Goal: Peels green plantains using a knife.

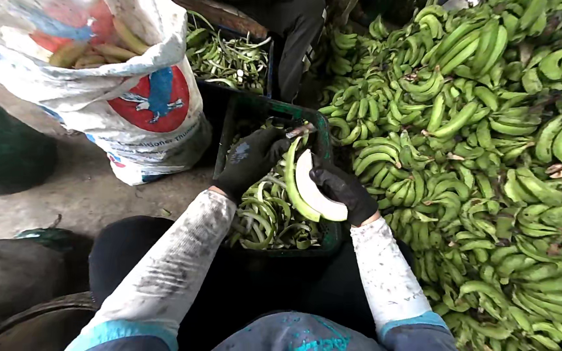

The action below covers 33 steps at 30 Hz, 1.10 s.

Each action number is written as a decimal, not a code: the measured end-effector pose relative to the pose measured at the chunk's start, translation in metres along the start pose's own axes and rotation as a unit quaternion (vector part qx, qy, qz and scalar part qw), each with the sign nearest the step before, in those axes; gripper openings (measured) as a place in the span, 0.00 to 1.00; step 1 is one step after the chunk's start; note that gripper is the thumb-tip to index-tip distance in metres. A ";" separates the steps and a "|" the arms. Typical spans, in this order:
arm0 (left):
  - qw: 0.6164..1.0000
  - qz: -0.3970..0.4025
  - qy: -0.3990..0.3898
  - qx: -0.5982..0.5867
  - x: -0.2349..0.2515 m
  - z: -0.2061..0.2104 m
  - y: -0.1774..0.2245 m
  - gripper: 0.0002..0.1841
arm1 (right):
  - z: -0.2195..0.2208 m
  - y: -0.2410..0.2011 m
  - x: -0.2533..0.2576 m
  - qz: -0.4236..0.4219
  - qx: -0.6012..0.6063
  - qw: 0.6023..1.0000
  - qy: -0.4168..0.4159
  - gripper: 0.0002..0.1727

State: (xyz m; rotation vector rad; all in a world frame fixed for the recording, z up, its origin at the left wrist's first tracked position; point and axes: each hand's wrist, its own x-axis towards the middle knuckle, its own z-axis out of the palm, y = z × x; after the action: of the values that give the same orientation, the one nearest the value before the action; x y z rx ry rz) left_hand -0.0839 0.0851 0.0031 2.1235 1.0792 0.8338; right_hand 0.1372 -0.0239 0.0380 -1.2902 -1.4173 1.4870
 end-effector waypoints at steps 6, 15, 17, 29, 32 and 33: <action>0.995 0.080 0.040 -0.033 -0.011 0.019 0.024 0.25 | -0.003 0.018 0.008 -0.102 0.214 0.958 0.159 0.19; 0.980 0.143 0.129 0.054 -0.032 0.040 0.042 0.29 | -0.006 0.017 0.063 -0.294 0.561 0.746 0.207 0.22; 0.987 0.118 0.102 0.028 -0.030 0.033 0.038 0.27 | -0.007 0.026 0.059 -0.298 0.517 0.796 0.102 0.25; 0.998 -0.022 0.013 -0.057 -0.019 0.022 0.019 0.22 | 0.003 0.006 0.006 -0.017 -0.091 0.985 0.145 0.25; 0.994 -0.083 -0.012 -0.067 -0.016 0.021 0.013 0.23 | -0.003 0.027 0.002 -0.006 -0.032 0.990 0.140 0.26; 0.995 -0.074 -0.007 -0.060 -0.016 0.022 0.012 0.23 | -0.006 0.030 0.000 0.020 0.030 0.987 0.154 0.25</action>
State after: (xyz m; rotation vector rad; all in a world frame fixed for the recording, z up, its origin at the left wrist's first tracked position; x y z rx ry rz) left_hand -0.0695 0.0607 -0.0062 1.9225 1.1358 0.7910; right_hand 0.1474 -0.0266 0.0089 -1.4470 -1.1438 1.2791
